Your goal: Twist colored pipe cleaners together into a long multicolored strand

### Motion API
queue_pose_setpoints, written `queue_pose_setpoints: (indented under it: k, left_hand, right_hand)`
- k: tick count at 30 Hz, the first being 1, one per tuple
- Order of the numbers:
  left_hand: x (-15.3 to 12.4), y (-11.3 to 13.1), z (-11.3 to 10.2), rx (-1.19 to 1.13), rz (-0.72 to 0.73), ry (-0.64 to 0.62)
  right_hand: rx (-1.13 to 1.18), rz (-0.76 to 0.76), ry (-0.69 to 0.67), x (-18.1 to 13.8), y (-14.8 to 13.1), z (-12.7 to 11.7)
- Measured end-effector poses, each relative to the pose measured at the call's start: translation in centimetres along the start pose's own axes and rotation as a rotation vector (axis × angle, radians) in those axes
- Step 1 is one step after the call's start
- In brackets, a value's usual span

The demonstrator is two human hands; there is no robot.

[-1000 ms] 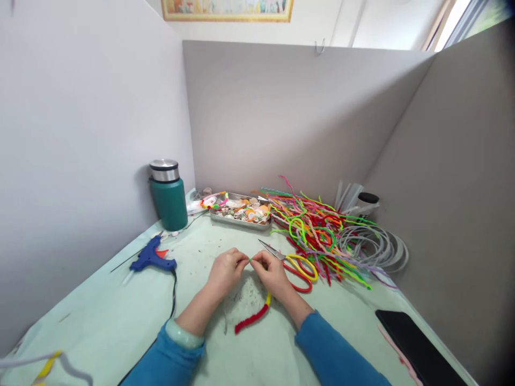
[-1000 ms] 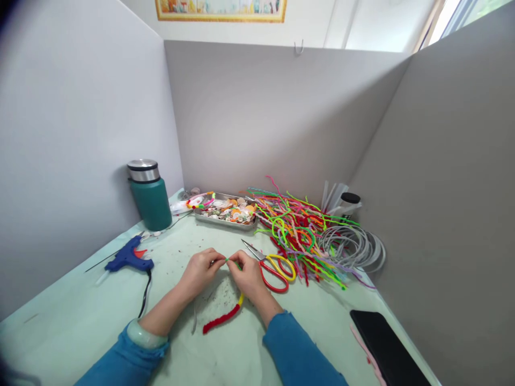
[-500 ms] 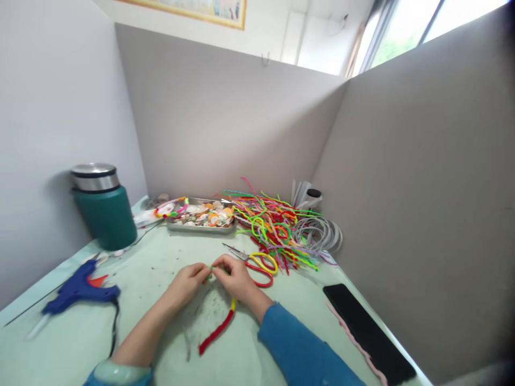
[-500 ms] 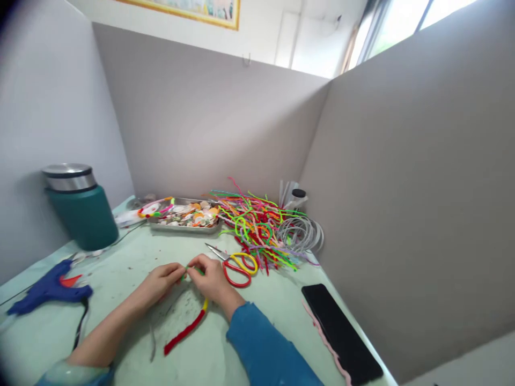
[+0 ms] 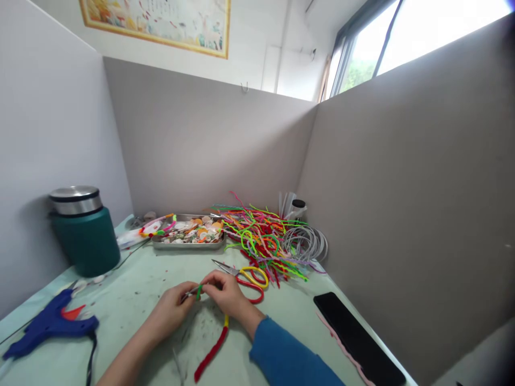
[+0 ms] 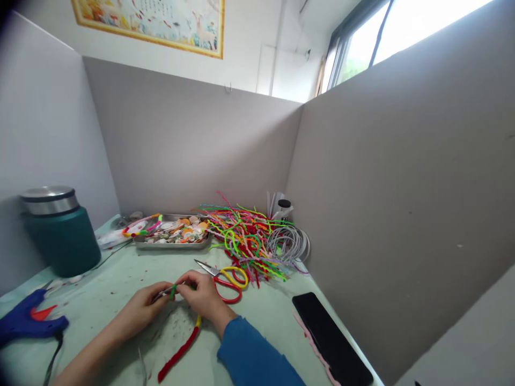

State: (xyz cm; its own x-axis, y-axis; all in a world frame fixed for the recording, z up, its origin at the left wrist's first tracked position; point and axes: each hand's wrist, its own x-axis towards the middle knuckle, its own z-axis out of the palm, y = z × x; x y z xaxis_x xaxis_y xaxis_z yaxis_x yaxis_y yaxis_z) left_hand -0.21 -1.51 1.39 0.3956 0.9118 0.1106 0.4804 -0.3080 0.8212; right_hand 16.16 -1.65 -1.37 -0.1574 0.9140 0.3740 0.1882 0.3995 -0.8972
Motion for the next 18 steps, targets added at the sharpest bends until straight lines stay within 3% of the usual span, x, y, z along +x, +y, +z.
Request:
queue_pose_setpoints:
  k: [8,18]
  left_hand:
    - [0.05,-0.05,-0.3,0.291,0.028,0.09]
    - [0.16,0.18,-0.51,0.228,-0.05,0.143]
  right_hand:
    - [-0.058,0.006,-0.011,0.13,0.33,-0.05]
    - [-0.089,-0.03,-0.026,0.04,0.18,0.15]
